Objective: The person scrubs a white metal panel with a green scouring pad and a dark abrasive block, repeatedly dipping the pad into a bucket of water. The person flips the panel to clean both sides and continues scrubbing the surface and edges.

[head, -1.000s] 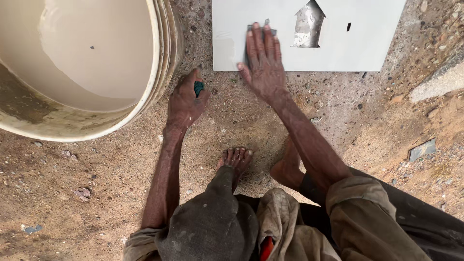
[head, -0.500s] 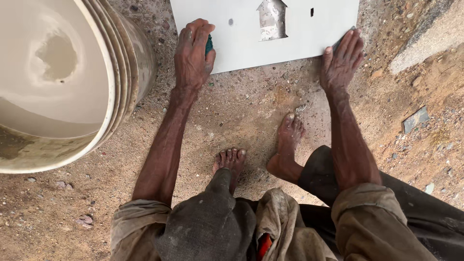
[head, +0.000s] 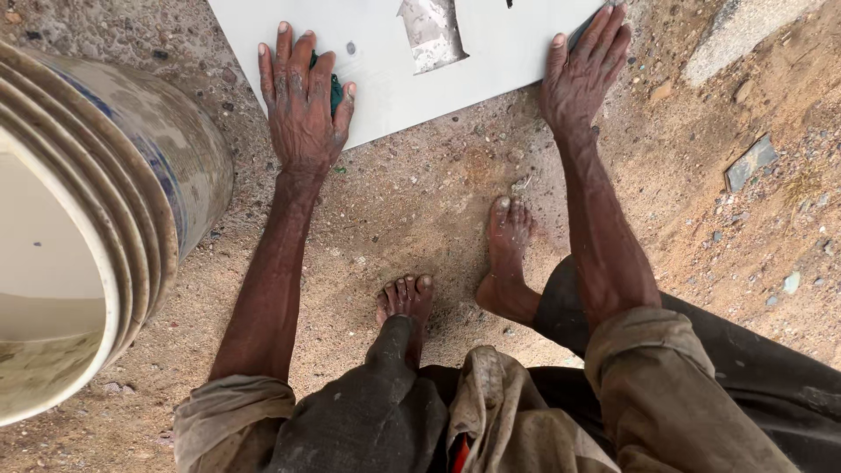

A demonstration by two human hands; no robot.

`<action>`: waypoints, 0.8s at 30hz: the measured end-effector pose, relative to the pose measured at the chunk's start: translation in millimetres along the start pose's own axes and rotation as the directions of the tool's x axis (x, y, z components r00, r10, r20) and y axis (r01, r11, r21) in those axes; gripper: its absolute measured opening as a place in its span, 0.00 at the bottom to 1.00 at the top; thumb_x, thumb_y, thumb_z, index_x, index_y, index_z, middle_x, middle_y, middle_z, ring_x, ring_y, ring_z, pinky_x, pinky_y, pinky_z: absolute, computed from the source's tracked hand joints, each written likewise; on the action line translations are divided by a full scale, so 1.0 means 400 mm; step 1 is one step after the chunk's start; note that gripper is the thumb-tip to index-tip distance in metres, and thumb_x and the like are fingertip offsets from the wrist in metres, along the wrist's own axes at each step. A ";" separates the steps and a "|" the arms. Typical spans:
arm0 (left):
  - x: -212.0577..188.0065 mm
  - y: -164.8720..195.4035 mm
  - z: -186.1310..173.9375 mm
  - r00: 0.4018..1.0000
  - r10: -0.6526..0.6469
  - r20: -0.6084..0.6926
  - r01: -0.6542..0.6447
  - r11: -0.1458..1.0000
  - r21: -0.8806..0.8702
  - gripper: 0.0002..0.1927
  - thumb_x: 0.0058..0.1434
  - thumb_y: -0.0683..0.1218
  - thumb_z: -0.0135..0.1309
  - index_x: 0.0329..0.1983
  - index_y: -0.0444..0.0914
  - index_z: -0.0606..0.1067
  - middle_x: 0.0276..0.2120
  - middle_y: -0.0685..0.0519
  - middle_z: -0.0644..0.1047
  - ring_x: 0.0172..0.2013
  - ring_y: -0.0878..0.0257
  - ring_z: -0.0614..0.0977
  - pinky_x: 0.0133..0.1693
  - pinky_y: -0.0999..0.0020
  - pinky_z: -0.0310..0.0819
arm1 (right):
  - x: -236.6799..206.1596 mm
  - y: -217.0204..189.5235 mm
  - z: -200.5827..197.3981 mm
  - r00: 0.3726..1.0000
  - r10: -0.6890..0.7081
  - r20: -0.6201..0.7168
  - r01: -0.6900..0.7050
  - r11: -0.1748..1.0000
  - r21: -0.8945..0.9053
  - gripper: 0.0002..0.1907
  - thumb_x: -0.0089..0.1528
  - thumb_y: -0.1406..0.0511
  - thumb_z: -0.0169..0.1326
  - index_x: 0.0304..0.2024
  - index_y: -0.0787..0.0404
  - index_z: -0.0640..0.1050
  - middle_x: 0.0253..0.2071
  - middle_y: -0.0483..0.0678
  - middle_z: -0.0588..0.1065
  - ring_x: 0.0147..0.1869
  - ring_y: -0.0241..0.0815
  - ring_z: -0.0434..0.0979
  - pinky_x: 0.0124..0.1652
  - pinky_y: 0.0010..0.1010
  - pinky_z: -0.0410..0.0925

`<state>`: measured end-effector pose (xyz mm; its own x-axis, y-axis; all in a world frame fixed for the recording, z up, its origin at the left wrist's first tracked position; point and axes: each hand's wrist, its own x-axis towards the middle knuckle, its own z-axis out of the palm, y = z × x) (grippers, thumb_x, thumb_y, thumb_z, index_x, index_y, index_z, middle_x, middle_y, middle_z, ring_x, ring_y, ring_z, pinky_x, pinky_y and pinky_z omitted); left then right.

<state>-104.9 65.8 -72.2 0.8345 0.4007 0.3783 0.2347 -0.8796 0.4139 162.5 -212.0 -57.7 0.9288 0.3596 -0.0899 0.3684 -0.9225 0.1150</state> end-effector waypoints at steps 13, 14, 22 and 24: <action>-0.014 -0.013 0.020 0.999 -0.026 0.024 0.026 1.000 0.011 0.17 0.79 0.51 0.58 0.64 0.37 0.76 0.71 0.42 0.66 0.78 0.47 0.56 0.79 0.40 0.41 | 0.083 -0.095 0.001 0.993 -0.001 0.121 0.002 1.000 -0.007 0.47 0.77 0.35 0.21 0.83 0.60 0.35 0.84 0.61 0.30 0.88 0.62 0.24 0.84 0.60 0.29; -0.018 -0.015 0.021 0.999 -0.030 0.036 0.030 1.000 0.003 0.17 0.79 0.51 0.58 0.63 0.37 0.76 0.71 0.42 0.66 0.78 0.47 0.56 0.79 0.40 0.41 | 0.061 -0.123 0.015 0.971 -0.204 0.124 0.206 0.979 -0.006 0.49 0.76 0.34 0.21 0.82 0.62 0.35 0.83 0.62 0.30 0.89 0.61 0.24 0.83 0.59 0.29; -0.031 -0.020 0.017 0.998 -0.037 0.049 0.037 0.999 0.004 0.15 0.79 0.49 0.58 0.63 0.38 0.75 0.72 0.42 0.67 0.78 0.48 0.57 0.80 0.41 0.42 | 0.153 -0.124 -0.027 0.942 -0.061 0.330 0.083 0.995 -0.053 0.45 0.77 0.36 0.24 0.85 0.54 0.37 0.87 0.57 0.32 0.90 0.57 0.27 0.83 0.56 0.29; -0.032 -0.020 0.016 0.996 -0.057 0.074 0.056 0.998 0.010 0.15 0.79 0.49 0.58 0.63 0.38 0.75 0.71 0.41 0.67 0.78 0.47 0.57 0.79 0.40 0.42 | 0.140 -0.150 -0.009 0.960 -0.169 0.224 0.180 0.983 -0.030 0.44 0.77 0.39 0.21 0.84 0.58 0.36 0.85 0.59 0.31 0.89 0.58 0.25 0.83 0.57 0.27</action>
<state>-114.3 66.0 -85.8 0.8545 0.4299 0.2917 0.2862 -0.8581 0.4263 192.7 -135.9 -66.1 0.8202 0.4695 -0.3268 0.5302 -0.8384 0.1263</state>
